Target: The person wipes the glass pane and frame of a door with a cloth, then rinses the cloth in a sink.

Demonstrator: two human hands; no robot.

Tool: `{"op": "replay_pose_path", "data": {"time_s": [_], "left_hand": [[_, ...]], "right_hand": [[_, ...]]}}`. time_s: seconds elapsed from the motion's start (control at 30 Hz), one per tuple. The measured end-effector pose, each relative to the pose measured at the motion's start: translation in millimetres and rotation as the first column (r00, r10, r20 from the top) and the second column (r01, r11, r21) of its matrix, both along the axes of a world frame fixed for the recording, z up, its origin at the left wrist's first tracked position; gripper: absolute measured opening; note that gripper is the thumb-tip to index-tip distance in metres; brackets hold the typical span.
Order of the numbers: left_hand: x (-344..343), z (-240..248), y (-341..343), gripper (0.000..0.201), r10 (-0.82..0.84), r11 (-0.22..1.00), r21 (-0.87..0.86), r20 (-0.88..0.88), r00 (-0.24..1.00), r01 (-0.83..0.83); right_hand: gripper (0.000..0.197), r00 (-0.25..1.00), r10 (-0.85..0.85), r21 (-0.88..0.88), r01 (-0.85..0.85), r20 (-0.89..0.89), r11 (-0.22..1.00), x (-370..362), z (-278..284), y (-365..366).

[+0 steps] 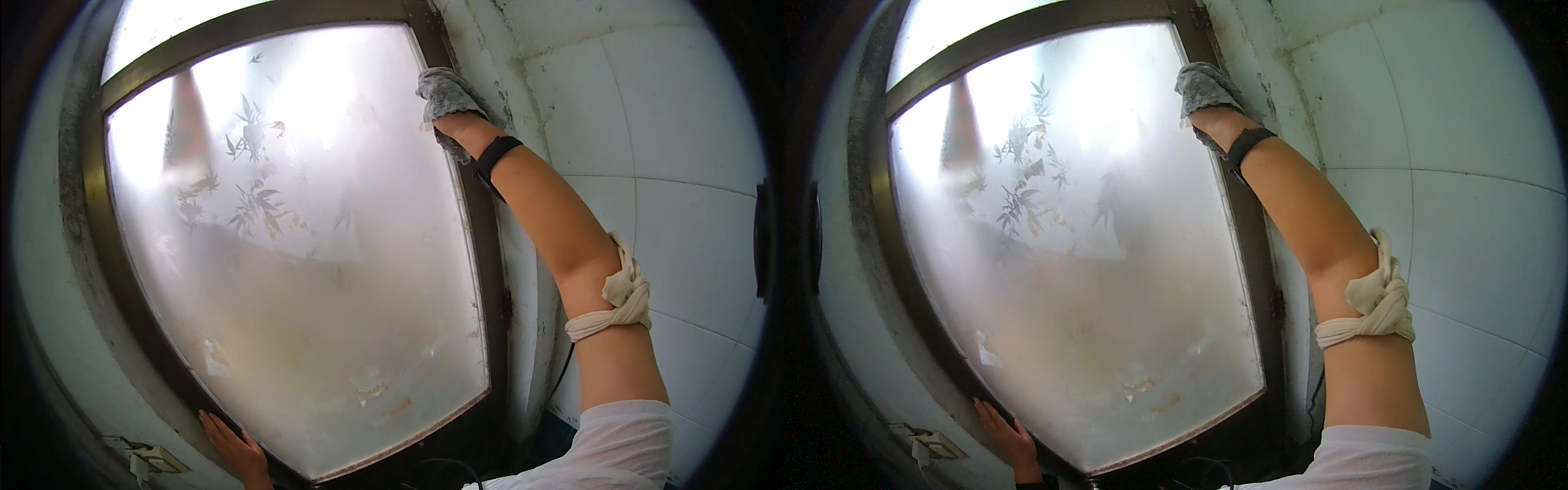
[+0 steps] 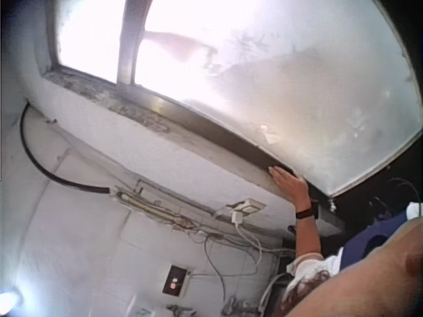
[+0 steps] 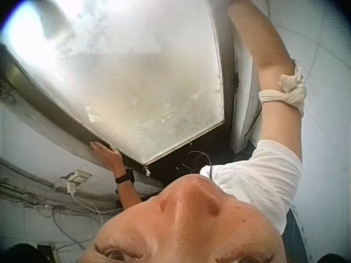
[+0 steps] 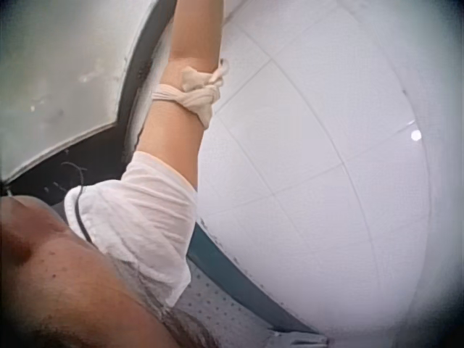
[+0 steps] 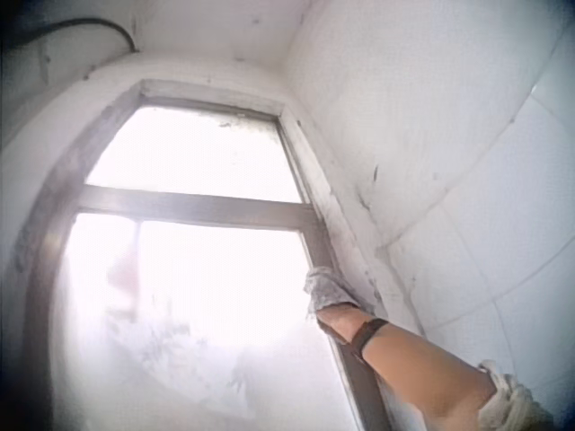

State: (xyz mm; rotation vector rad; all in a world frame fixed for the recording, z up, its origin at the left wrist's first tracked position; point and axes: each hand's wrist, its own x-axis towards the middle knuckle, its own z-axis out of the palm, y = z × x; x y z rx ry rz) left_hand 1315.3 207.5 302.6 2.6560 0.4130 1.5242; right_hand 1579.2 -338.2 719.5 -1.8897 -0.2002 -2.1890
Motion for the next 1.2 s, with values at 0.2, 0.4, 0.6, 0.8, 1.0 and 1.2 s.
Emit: {"op": "replay_pose_path", "data": {"time_s": [0.2,0.4,0.6,0.8,1.0,1.2], "left_hand": [[-3.9,-6.4,6.0,0.076,0.012,1.000,0.025,0.008,1.000,-0.012],[4.0,-3.8,-0.4,0.074,0.014,0.999,0.030,0.022,1.000,-0.015],[-0.2,-1.8,-1.8,0.076,0.057,0.998,-0.012,-0.025,0.998,-0.058],[1.5,-0.9,-9.6,0.077,0.060,0.998,-0.024,-0.019,0.998,-0.060],[-4.7,6.4,-7.2,0.068,-0.013,0.999,0.049,0.010,1.000,0.013],[-7.5,9.3,-14.7,0.067,0.051,0.999,0.000,-0.055,0.997,-0.051]], "right_hand": [[0.030,0.996,0.060,-0.274,-0.075,-0.063,0.959,-72.2,38.3,49.8],[0.032,0.972,0.140,-0.473,-0.216,-0.191,0.854,-96.1,78.0,185.6],[0.034,0.913,0.155,-0.517,-0.346,-0.377,0.783,-110.2,114.9,333.5],[0.036,0.899,0.119,-0.434,-0.315,-0.420,0.844,-86.2,154.4,290.8],[0.038,0.905,0.075,-0.325,-0.227,-0.419,0.918,-49.4,158.1,195.9],[0.039,0.929,0.025,-0.182,-0.099,-0.369,0.978,-21.5,143.3,86.0]]}}
